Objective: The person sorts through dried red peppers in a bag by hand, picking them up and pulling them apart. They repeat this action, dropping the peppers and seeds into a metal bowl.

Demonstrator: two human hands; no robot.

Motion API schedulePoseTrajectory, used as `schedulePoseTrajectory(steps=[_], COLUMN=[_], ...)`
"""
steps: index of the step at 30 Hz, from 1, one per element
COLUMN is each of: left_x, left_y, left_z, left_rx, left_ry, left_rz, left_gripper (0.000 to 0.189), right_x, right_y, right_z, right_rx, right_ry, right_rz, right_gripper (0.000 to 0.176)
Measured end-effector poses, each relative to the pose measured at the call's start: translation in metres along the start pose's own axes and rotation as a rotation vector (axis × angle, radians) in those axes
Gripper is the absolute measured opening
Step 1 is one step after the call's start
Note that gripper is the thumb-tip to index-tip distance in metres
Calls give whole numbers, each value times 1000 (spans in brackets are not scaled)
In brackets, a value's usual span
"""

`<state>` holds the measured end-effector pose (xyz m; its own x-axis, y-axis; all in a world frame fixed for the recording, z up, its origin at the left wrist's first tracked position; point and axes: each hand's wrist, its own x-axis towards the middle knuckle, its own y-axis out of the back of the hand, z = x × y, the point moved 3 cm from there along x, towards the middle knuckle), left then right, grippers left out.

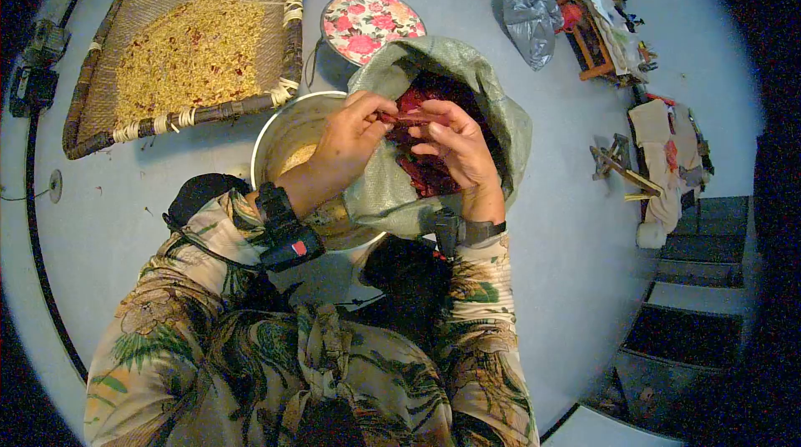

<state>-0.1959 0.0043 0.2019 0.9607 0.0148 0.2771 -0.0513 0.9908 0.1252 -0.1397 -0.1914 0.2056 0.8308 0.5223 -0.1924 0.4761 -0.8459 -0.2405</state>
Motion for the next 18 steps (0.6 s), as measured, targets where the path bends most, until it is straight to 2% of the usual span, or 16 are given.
schedulePoseTrajectory(steps=[2, 5, 8, 11, 14, 18], left_x=[1, 4, 3, 0, 2, 0], left_y=[1, 2, -1, -6, -9, -9], left_z=[-3, 0, 1, -4, -10, -6], left_rx=[42, 200, 66, -178, -268, -408], left_ry=[-126, -312, -173, 99, 178, 194], left_rz=[48, 73, 20, -16, -95, -98], left_gripper=[20, 25, 35, 45, 50, 48], right_x=[-2, -2, 0, 0, 1, 1], right_y=[-4, -5, -4, -5, 0, 0], right_z=[-6, -6, -3, -3, -3, -1], right_rx=[82, 24, -10, -5, -62, -68], right_ry=[-1, -30, 9, 93, 101, 87], right_rz=[-28, 8, 9, 57, 91, 99], right_gripper=[36, 34, 31, 28, 26, 24])
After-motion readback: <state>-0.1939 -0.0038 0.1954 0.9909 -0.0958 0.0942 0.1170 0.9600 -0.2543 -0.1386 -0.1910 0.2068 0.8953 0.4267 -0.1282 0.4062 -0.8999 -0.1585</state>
